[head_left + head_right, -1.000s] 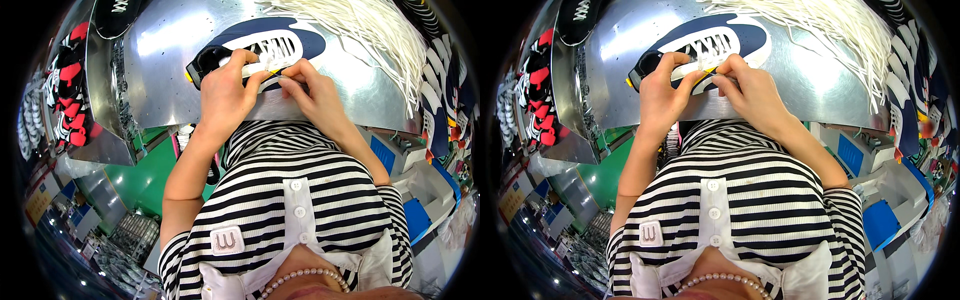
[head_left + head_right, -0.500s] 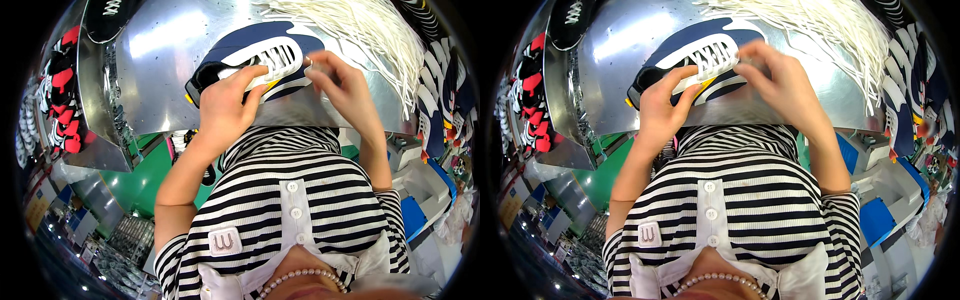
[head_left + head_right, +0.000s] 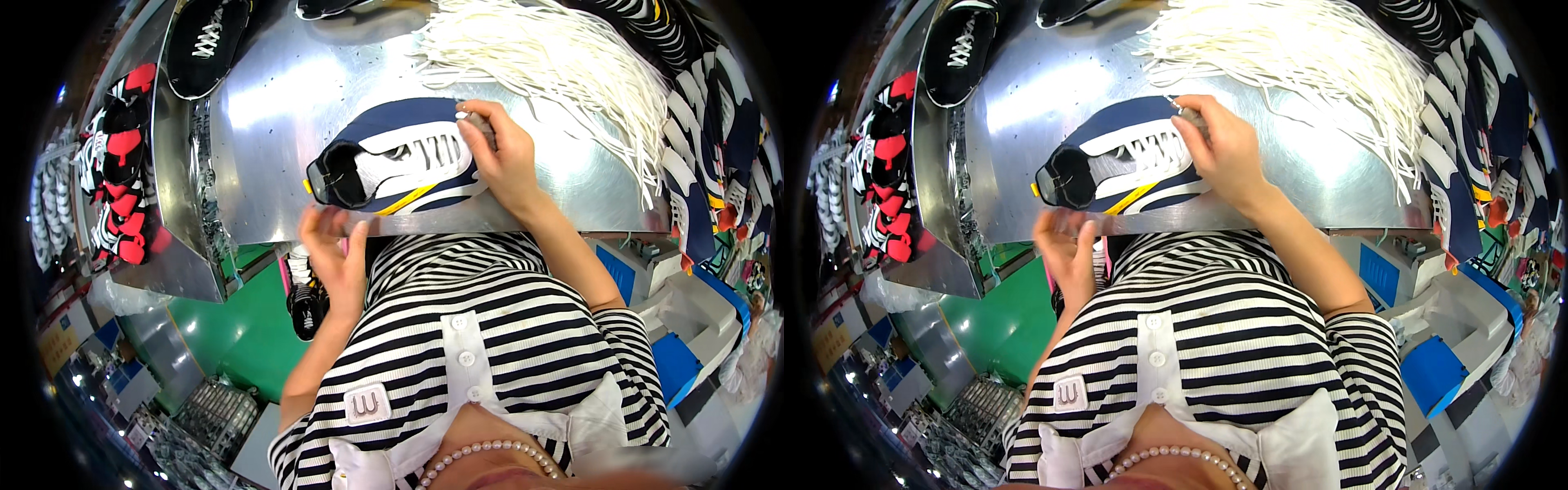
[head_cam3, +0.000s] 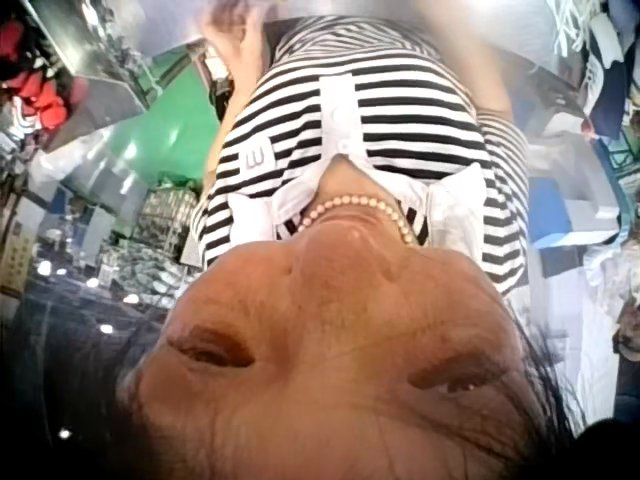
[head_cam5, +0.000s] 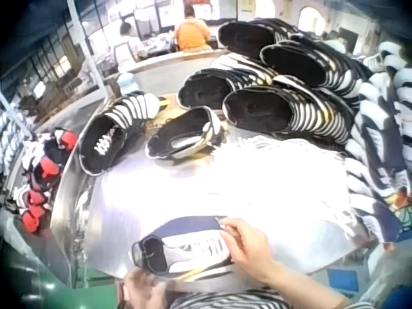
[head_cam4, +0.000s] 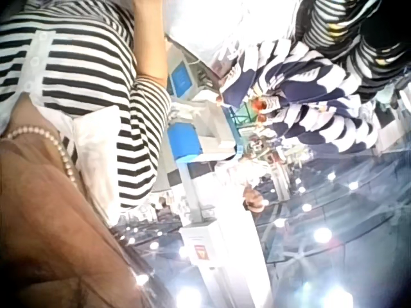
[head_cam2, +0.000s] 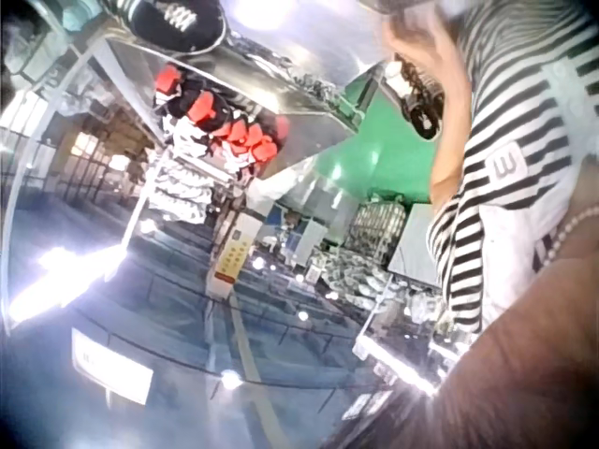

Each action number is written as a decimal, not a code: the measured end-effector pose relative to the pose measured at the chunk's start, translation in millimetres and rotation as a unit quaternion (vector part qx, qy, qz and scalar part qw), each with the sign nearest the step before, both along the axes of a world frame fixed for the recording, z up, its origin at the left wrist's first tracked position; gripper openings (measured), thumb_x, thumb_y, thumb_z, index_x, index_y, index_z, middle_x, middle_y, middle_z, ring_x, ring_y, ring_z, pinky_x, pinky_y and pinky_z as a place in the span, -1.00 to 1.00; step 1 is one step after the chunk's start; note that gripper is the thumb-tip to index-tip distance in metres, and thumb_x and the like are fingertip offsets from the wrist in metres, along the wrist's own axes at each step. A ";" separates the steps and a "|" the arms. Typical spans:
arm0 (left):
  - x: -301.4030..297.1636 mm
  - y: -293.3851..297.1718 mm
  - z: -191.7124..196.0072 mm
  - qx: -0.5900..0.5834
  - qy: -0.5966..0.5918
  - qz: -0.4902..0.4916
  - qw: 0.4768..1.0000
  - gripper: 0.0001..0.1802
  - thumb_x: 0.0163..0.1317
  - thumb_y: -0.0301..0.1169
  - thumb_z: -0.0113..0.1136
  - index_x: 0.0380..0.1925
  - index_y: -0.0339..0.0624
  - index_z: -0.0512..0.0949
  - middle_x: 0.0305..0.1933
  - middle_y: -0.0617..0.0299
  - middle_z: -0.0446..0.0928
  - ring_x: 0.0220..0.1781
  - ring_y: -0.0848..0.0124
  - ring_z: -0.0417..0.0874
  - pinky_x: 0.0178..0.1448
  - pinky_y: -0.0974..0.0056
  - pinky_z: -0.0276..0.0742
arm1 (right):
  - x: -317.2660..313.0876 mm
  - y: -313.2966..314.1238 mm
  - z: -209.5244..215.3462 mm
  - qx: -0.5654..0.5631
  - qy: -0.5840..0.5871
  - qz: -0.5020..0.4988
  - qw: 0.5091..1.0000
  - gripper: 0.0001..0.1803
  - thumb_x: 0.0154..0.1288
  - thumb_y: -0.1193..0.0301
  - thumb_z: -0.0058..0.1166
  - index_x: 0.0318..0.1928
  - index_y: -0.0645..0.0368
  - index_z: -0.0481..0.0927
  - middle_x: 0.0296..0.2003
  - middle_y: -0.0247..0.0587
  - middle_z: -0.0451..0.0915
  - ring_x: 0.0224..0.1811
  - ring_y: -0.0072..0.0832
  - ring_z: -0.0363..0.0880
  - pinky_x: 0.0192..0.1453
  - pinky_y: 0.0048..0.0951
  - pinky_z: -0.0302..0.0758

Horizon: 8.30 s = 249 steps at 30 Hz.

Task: The person threads white laces through the eyelets of a blue and white sneaker upper by hand.

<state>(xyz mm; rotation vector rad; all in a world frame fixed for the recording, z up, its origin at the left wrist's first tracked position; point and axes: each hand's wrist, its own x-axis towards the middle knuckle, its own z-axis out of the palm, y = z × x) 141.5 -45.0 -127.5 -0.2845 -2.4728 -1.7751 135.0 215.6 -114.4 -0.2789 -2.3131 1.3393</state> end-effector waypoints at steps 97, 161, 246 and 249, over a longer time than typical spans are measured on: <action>-72.9 86.5 53.8 0.136 -0.259 -0.198 0.935 -0.72 0.40 -0.34 0.12 -0.07 -0.34 0.62 -0.14 0.15 0.67 -0.11 0.40 0.66 0.06 0.32 0.54 | 6.0 -10.6 47.8 -0.213 -0.121 0.135 0.960 -0.74 0.36 0.56 0.13 -0.04 0.28 0.36 -0.32 -0.24 0.65 -0.29 -0.66 0.55 -0.15 -0.66 0.46; -96.5 54.1 42.5 -0.067 -0.190 -0.225 0.953 -0.74 0.38 -0.36 0.12 -0.13 -0.39 0.60 -0.25 0.13 0.69 -0.22 0.39 0.70 -0.10 0.34 0.59 | -53.1 18.1 34.9 0.033 -0.114 0.025 0.993 -0.40 -0.09 0.07 0.47 -0.09 0.18 0.63 -0.35 -0.13 0.71 -0.36 -0.37 0.70 -0.25 -0.42 0.56; -100.4 109.0 52.4 -0.261 -0.004 -0.396 0.880 -0.68 0.13 -0.51 0.36 -0.08 -0.33 0.61 -0.27 0.14 0.70 -0.23 0.46 0.68 -0.05 0.36 0.56 | 14.2 7.6 10.3 0.125 -0.127 0.087 0.980 -0.77 0.30 0.43 0.12 -0.23 0.30 0.37 -0.62 -0.04 0.57 -0.52 -0.12 0.63 -0.46 -0.17 0.51; -90.5 108.1 50.1 -0.252 0.008 -0.390 0.886 -0.74 0.16 -0.52 0.31 -0.12 -0.31 0.62 -0.25 0.09 0.69 -0.21 0.33 0.72 -0.06 0.30 0.58 | 2.8 -8.3 3.8 0.200 -0.148 0.087 0.965 -0.73 0.30 0.42 0.11 -0.21 0.33 0.32 -0.62 0.02 0.56 -0.53 -0.06 0.62 -0.52 -0.17 0.51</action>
